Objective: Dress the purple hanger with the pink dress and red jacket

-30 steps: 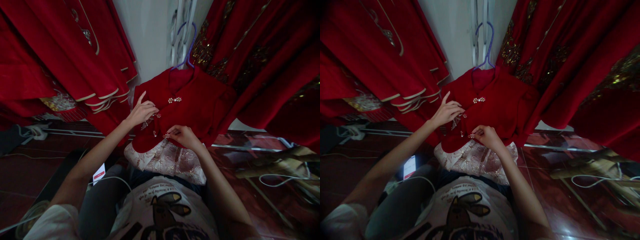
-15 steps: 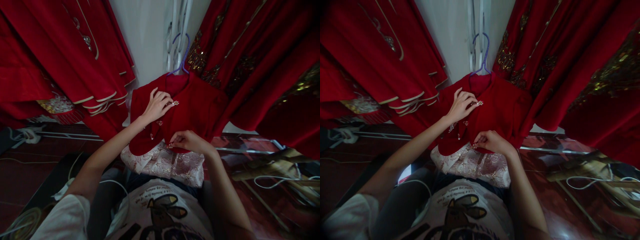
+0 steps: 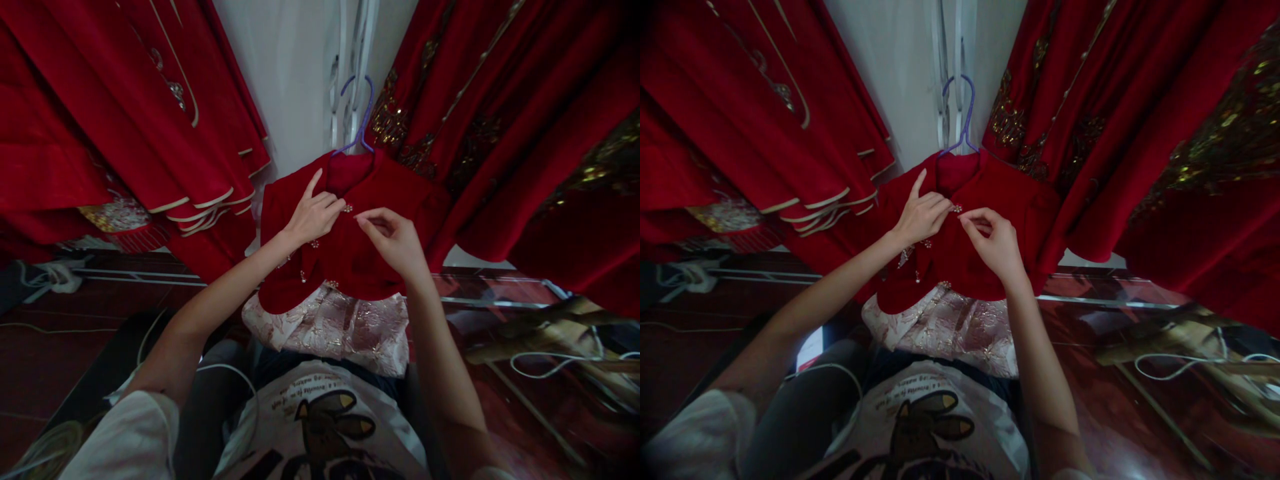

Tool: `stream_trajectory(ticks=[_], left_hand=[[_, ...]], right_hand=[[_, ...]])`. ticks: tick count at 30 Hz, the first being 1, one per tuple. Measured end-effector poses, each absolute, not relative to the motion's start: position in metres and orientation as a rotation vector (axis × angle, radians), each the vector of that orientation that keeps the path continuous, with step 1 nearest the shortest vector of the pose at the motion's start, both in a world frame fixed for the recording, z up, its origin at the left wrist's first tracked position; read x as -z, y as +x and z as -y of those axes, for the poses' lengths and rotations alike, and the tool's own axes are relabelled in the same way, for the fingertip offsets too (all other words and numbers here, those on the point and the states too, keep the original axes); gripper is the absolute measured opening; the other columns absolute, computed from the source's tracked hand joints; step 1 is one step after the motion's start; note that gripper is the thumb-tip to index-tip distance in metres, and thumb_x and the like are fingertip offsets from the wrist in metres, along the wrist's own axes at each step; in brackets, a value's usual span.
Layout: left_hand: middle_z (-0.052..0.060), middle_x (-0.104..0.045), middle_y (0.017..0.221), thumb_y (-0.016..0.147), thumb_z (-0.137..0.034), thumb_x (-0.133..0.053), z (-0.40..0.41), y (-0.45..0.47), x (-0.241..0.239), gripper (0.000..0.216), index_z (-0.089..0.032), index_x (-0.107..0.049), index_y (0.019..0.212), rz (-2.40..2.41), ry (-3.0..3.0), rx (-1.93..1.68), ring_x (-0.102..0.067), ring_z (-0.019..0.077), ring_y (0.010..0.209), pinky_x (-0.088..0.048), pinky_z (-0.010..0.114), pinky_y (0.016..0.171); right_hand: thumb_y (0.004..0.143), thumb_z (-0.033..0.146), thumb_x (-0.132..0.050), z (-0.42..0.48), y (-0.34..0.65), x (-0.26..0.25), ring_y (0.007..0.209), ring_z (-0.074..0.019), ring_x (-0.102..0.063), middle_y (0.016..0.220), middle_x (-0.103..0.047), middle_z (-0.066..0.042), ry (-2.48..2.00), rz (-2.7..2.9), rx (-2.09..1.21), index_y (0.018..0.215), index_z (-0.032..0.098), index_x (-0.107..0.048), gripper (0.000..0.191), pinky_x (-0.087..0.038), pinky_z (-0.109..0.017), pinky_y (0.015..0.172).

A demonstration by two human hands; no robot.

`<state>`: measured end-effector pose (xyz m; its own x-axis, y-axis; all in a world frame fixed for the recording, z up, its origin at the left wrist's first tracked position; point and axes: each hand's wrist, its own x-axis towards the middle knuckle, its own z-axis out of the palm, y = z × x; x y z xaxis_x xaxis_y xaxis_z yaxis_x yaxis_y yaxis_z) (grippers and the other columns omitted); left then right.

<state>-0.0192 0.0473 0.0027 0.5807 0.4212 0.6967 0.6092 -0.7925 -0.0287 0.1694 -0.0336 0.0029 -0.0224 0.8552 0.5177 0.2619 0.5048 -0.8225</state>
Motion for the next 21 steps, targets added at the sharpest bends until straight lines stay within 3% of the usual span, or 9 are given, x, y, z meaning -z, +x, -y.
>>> stream_trajectory(ticks=[8, 13, 17, 21], left_hand=[[0.002, -0.068, 0.088, 0.097, -0.033, -0.045, -0.046, -0.023, -0.009, 0.022, -0.019, -0.06, 0.098, 0.8, -2.55, 0.929, -0.066, 0.0176, 0.087, -0.012, 0.063, 0.121], [-0.001, -0.066, 0.083, 0.098, -0.025, -0.041, -0.046, -0.02, -0.006, 0.02, -0.02, -0.061, 0.093, 0.826, -2.527, 0.979, -0.064, 0.0157, 0.086, -0.004, 0.062, 0.122], [-0.002, -0.067, 0.086, 0.093, -0.026, -0.053, -0.048, -0.017, -0.006, 0.011, -0.02, -0.059, 0.099, 0.903, -2.543, 1.097, -0.065, 0.0158, 0.086, 0.002, 0.061, 0.123], [-0.001, -0.069, 0.087, 0.09, -0.028, -0.059, -0.05, -0.018, -0.006, 0.014, -0.02, -0.06, 0.102, 0.947, -2.533, 1.14, -0.065, 0.0186, 0.092, 0.0, 0.062, 0.122]], right_hand=[[0.085, 0.036, -0.065, 0.026, 0.157, -0.008, 0.09, -0.0147, -0.069, 0.096, -0.073, -0.004, -0.919, 1.55, -0.587, 0.092, 0.019, -0.069, 0.019, -0.057, -0.032, 0.088], [0.085, 0.031, -0.064, 0.018, 0.156, -0.007, 0.093, -0.0144, -0.069, 0.099, -0.072, -0.004, -0.925, 1.452, -0.537, 0.094, 0.018, -0.067, 0.015, -0.057, -0.031, 0.089], [0.087, 0.03, -0.06, 0.012, 0.15, -0.017, 0.097, -0.0138, -0.067, 0.104, -0.071, -0.004, -0.896, 1.465, -0.465, 0.098, 0.019, -0.064, 0.015, -0.055, -0.032, 0.092], [0.087, 0.03, -0.06, 0.015, 0.148, -0.017, 0.097, -0.0136, -0.067, 0.102, -0.07, -0.004, -0.865, 1.478, -0.471, 0.097, 0.019, -0.065, 0.015, -0.055, -0.032, 0.091]])
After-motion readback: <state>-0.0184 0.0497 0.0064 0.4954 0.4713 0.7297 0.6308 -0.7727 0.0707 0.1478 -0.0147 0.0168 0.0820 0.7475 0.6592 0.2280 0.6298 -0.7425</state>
